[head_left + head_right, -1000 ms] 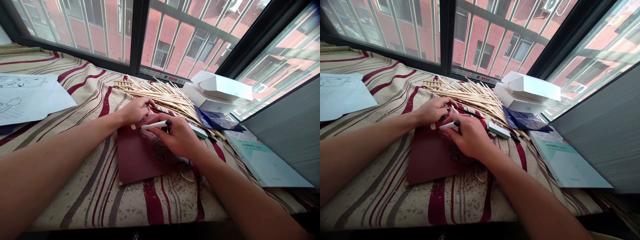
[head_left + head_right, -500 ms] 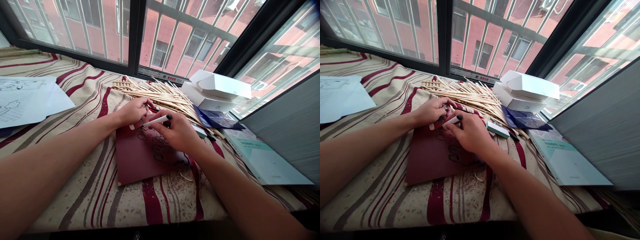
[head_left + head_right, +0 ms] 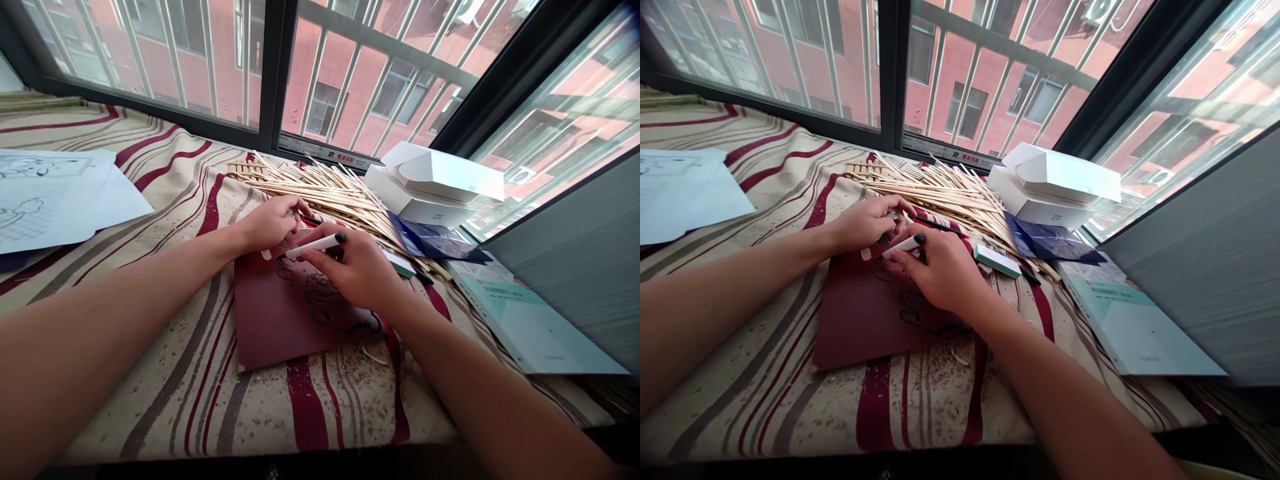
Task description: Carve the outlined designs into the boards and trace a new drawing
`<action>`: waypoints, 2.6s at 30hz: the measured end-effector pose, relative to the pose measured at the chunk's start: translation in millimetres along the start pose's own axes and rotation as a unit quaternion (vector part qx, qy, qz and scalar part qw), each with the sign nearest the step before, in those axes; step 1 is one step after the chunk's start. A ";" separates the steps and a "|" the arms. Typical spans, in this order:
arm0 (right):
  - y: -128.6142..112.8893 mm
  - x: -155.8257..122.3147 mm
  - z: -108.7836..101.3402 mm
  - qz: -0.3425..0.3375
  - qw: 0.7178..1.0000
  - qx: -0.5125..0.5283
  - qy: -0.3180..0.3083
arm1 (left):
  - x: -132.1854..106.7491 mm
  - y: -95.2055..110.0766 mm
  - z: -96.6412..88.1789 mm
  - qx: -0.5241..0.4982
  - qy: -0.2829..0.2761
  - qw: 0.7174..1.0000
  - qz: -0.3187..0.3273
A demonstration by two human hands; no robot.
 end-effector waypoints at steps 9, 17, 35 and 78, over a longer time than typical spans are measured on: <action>-2.6 -1.9 -7.1 0.022 0.999 -0.020 -0.022 | 0.6 0.4 -0.6 0.021 0.005 1.000 0.012; 0.0 -4.5 -0.7 -0.009 1.000 0.027 0.002 | -0.1 0.2 0.0 0.028 0.011 1.000 -0.007; -5.6 -2.7 -1.3 -0.026 0.999 0.012 -0.030 | -0.3 2.3 0.0 0.049 -0.001 0.999 -0.007; 10.6 -4.3 -33.3 -0.005 0.983 0.133 0.129 | -19.9 20.5 5.1 -0.005 -0.160 0.968 0.195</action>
Point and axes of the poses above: each hand's wrist, its own x-axis towards the middle knuckle, its own z-axis out of the palm, y = z × x, the point moved 2 cm from there along x, towards the middle knuckle, and after that the axes turned 14 degrees about -z, right-handed, at the moved point
